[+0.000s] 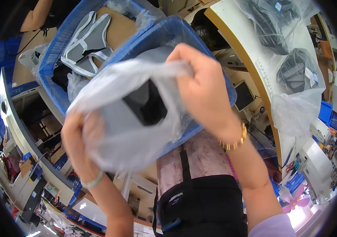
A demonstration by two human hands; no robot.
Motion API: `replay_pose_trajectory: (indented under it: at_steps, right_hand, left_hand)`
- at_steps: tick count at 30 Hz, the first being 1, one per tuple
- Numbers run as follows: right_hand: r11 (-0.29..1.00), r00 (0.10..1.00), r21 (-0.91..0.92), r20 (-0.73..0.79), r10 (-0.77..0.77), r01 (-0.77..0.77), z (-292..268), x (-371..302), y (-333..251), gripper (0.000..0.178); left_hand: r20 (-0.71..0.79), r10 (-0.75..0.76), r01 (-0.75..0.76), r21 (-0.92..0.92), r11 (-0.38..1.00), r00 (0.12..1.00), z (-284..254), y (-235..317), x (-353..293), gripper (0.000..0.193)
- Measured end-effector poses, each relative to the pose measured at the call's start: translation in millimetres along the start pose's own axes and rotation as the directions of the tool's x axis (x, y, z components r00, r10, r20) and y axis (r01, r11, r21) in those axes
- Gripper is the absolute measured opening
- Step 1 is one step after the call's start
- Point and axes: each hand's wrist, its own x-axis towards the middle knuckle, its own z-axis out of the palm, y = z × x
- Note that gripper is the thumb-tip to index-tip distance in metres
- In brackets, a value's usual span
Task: Gathering, inspecting, and bagging various shoe components from bins in a manufacturing area.
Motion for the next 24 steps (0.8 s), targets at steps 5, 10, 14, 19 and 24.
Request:
replay_pose_trajectory:
  at_steps: [5,10,14,19,24]
  right_hand:
    - [0.868,0.854,-0.363,-0.268,-0.445,0.339,-4.6,17.3,43.2,0.023]
    - [0.824,0.86,-0.244,0.161,-0.485,0.511,5.3,-10.3,45.5,0.035]
    - [0.706,0.681,-0.341,0.681,-0.269,0.621,3.3,-10.0,88.1,0.014]
    - [0.678,0.693,-0.495,0.72,-0.031,0.544,-15.9,-37.6,53.6,0.009]
    - [0.879,0.922,-0.288,0.031,-0.387,0.379,-0.2,-75.7,45.3,0.03]
  left_hand:
    - [-0.211,0.101,0.05,0.61,0.791,0.972,13.0,-31.1,74.2,0.016]
    - [-0.08,0.217,-0.093,0.725,0.682,0.973,39.2,-41.1,75.3,0.026]
    - [0.0,0.297,-0.171,0.817,0.55,0.955,41.0,-36.5,77.4,0.029]
    - [0.018,0.333,-0.316,0.36,0.878,0.943,29.6,-40.0,57.3,0.043]
    - [-0.28,0.498,0.115,0.935,0.336,0.821,-144.3,-147.7,30.2,0.054]
